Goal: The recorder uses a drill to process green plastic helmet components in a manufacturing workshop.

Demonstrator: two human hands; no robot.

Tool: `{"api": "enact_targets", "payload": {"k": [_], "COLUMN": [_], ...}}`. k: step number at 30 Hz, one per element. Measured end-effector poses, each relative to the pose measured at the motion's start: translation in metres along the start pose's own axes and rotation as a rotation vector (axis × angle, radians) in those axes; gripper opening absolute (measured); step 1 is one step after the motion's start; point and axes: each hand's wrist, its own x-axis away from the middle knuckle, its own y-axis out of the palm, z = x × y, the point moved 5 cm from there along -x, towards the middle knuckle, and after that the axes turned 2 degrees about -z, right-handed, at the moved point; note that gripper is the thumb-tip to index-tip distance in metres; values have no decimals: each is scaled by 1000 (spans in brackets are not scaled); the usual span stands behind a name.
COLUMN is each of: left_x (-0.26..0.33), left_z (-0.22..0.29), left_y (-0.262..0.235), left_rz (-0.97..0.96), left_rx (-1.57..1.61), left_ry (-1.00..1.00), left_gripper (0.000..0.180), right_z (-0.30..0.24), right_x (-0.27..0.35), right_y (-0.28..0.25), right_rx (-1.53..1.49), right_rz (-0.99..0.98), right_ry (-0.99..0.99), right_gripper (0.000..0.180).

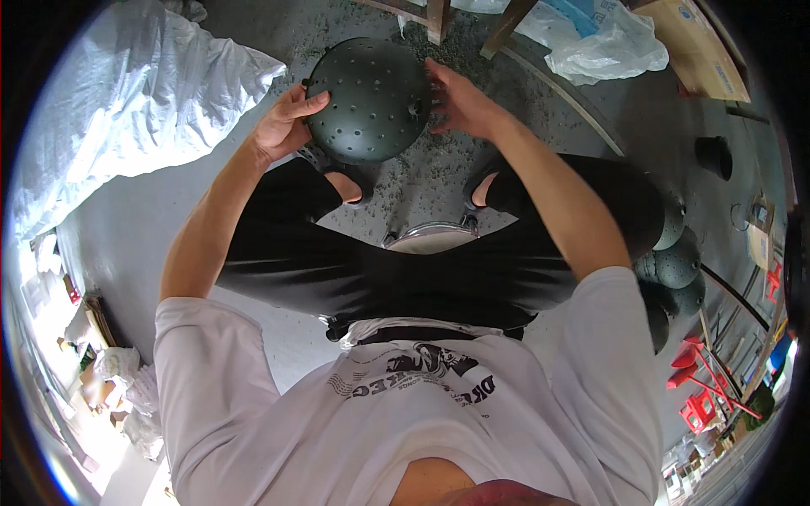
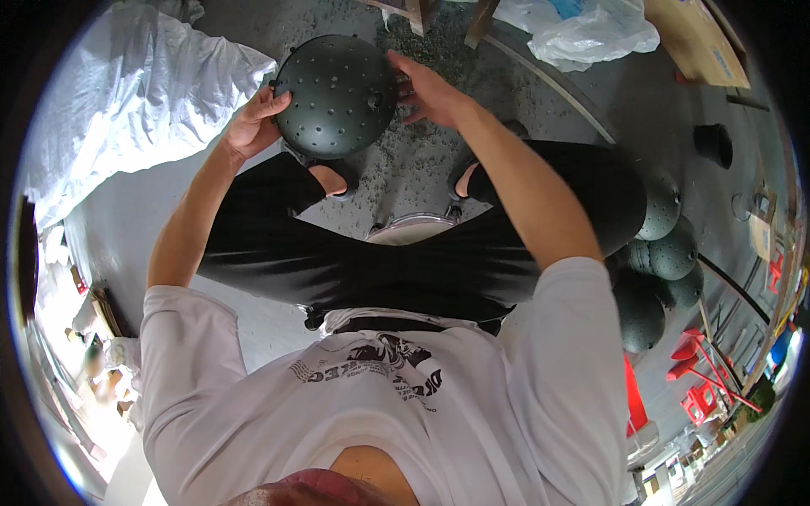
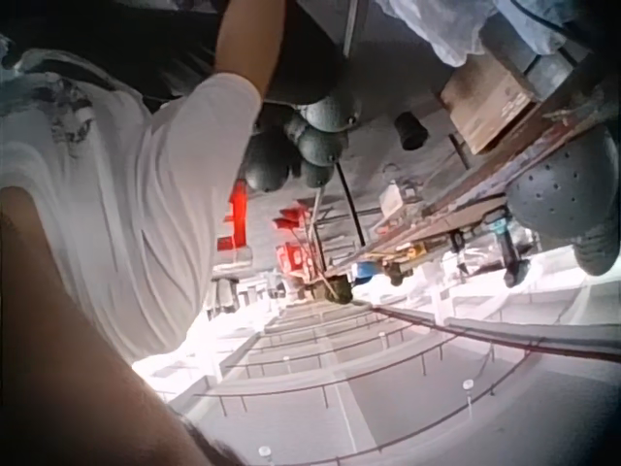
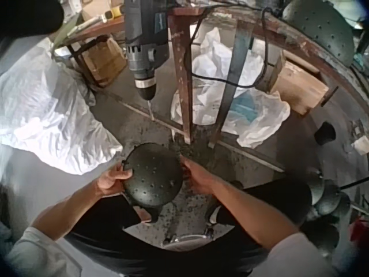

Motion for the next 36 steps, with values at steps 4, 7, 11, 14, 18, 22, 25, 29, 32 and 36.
{"api": "enact_targets", "payload": {"k": [4,7,11,14,18,22,25,29,32,36], "left_x": [-2,-13,-37,-42,-47,-48,-51,-55,-57,-55], "left_z": [-5,-10,-13,-12,-12,-11,-7,-1,0,5], "left_y": [-8,-9,-6,1,11,15,16,16,15,16], "left_rz": [135,186,208,270,386,475,462,458,469,532], "left_rx": [43,9,85,-133,-214,-219,-153,-100,-117,-213], "left_ry": [36,138,294,417,517,545,578,611,560,595], "left_gripper": [47,49,55,62,70,76,76,77,80,80], "right_z": [10,6,-1,-12,-34,-52,-56,-65,-73,-83], "right_x": [-15,-25,-23,-11,1,14,16,19,20,22], "right_y": [2,-5,-29,-39,-32,-25,-23,-20,-17,-12], "right_rx": [-194,-201,-148,-58,151,402,397,355,370,409], "right_rz": [39,118,374,498,520,663,647,573,521,492], "right_ry": [-150,-280,-405,-540,-688,-841,-869,-910,-886,-892], "right_gripper": [76,72,75,79,82,77,75,79,81,79]}}
